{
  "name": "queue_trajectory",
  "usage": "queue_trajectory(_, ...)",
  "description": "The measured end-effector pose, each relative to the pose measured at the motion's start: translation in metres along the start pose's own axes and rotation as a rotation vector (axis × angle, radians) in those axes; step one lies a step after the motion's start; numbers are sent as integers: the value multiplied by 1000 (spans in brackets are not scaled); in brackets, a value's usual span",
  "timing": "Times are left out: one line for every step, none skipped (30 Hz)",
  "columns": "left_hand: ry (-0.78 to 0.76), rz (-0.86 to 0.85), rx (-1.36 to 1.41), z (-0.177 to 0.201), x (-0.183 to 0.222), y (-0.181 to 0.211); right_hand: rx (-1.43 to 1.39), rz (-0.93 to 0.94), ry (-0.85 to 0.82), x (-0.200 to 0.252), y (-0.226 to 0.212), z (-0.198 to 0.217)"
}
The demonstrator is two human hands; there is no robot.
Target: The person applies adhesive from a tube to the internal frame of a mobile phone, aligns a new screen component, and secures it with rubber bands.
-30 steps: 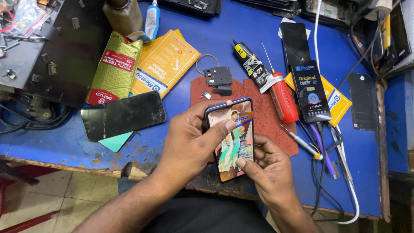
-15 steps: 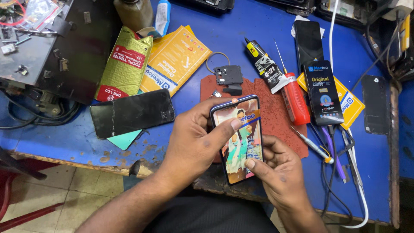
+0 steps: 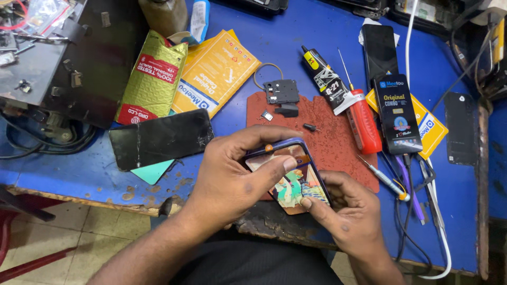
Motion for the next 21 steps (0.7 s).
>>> queue_trajectory(3, 5, -36, 1, 0, 1, 21, 6, -1, 1, 0, 0)
queue_trajectory(5, 11, -70, 1, 1, 2, 20, 7, 4, 1, 0, 0)
queue_trajectory(9, 16, -56, 1, 1, 2, 18, 8, 10, 1, 0, 0)
queue_trajectory(12, 22, -43, 1, 0, 2, 17, 10, 16, 1, 1, 0)
queue_trajectory(16, 27, -30, 1, 0, 2, 22, 7, 18, 1, 1, 1)
queue_trajectory(22, 31, -27, 1, 0, 1, 27, 2, 22, 1, 1, 2)
queue_trajectory(28, 35, -23, 0, 0, 1, 32, -3, 25, 1, 2, 3)
queue_trajectory(34, 39, -19, 0, 1, 0, 26, -1, 21, 1, 2, 3)
queue_trajectory(42, 59, 4, 0, 1, 0, 20, 0, 17, 2, 1, 3)
queue_trajectory(50, 79, 26, 0, 2, 0, 14, 3, 11, 2, 1, 3)
queue_trajectory(58, 99, 48, -1, 3, 0, 9, 0, 11, 1, 1, 3)
queue_trajectory(58, 81, 39, 0, 3, 0, 3, -4, 10, 1, 2, 3)
queue_trajectory(57, 63, 30, 0, 3, -1, -2, -7, 9, 1, 2, 3)
queue_trajectory(56, 46, 21, 0, 4, -2, 4, 7, 14, 0, 2, 3)
queue_trajectory(65, 40, 31, 1, 5, -3, 10, 21, 20, 0, 3, 3)
queue_trajectory(73, 35, 40, 3, 6, -5, 17, 35, 25, -1, 3, 4)
queue_trajectory(81, 29, 50, 4, 8, -7, 1, 49, 67, -2, 2, 6)
queue_trajectory(86, 7, 89, 6, 9, -10, -14, 60, 110, -3, 1, 9)
queue_trajectory(91, -16, 128, 7, 9, -13, -30, 72, 152, -3, 0, 11)
queue_trajectory(94, -40, 167, 9, 10, -16, -82, 133, 165, -4, -2, 14)
queue_trajectory(55, -20, 185, 11, 12, -16, -133, 193, 177, -6, -5, 16)
Point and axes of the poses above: each hand's wrist, its own x-axis away from the middle knuckle, its own z-axis out of the back of the hand, y = z × x, the point moved 1 cm from there along -x, towards the middle knuckle, and after that the axes turned 6 degrees about -y, right-handed, at the moved point
